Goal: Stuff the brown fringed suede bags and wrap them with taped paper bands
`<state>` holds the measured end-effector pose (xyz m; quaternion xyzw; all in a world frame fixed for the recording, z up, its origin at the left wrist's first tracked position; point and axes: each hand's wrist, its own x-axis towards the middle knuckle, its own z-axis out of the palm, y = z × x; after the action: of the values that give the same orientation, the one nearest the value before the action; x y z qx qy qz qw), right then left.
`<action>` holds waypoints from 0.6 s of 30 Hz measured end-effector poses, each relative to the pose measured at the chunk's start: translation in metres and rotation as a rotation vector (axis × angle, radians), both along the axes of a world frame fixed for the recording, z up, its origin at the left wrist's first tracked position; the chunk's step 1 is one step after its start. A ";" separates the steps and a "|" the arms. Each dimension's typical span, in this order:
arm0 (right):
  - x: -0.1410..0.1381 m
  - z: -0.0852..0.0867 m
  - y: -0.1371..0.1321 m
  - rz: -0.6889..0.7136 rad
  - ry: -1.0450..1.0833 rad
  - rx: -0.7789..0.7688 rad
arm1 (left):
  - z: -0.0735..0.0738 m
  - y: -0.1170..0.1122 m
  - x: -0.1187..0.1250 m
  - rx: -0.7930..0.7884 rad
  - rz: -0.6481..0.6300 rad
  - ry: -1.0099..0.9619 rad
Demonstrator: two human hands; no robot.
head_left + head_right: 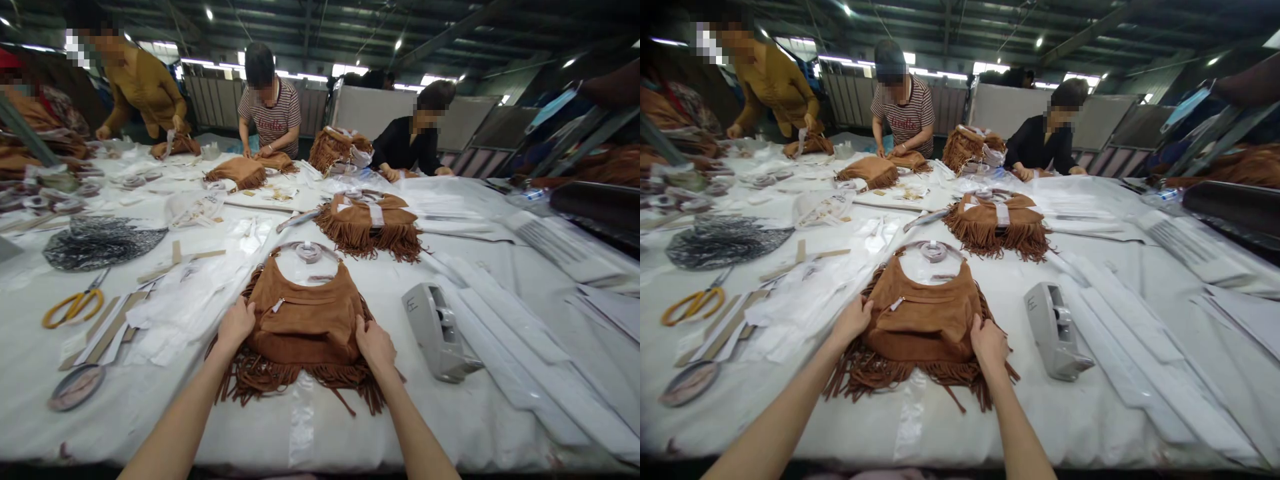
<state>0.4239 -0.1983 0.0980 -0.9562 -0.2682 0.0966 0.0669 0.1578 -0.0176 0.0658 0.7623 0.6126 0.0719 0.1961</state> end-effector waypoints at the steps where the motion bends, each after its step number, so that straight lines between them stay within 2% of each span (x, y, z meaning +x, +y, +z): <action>1: -0.003 -0.001 0.001 -0.001 -0.024 -0.009 | 0.001 -0.001 0.001 0.007 0.003 0.028; 9: -0.014 -0.012 0.011 0.049 -0.182 -0.102 | -0.001 -0.013 0.016 0.075 0.004 0.234; 15: -0.002 -0.028 0.010 0.076 -0.229 -0.117 | -0.010 -0.008 0.016 0.097 -0.069 0.304; 18: 0.004 -0.037 0.008 0.046 -0.254 -0.131 | -0.015 -0.006 0.013 0.158 -0.058 0.339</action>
<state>0.4282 -0.1906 0.0606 -0.9566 -0.2895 -0.0066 -0.0322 0.1707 -0.0231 0.0506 0.7938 0.6072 -0.0154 0.0315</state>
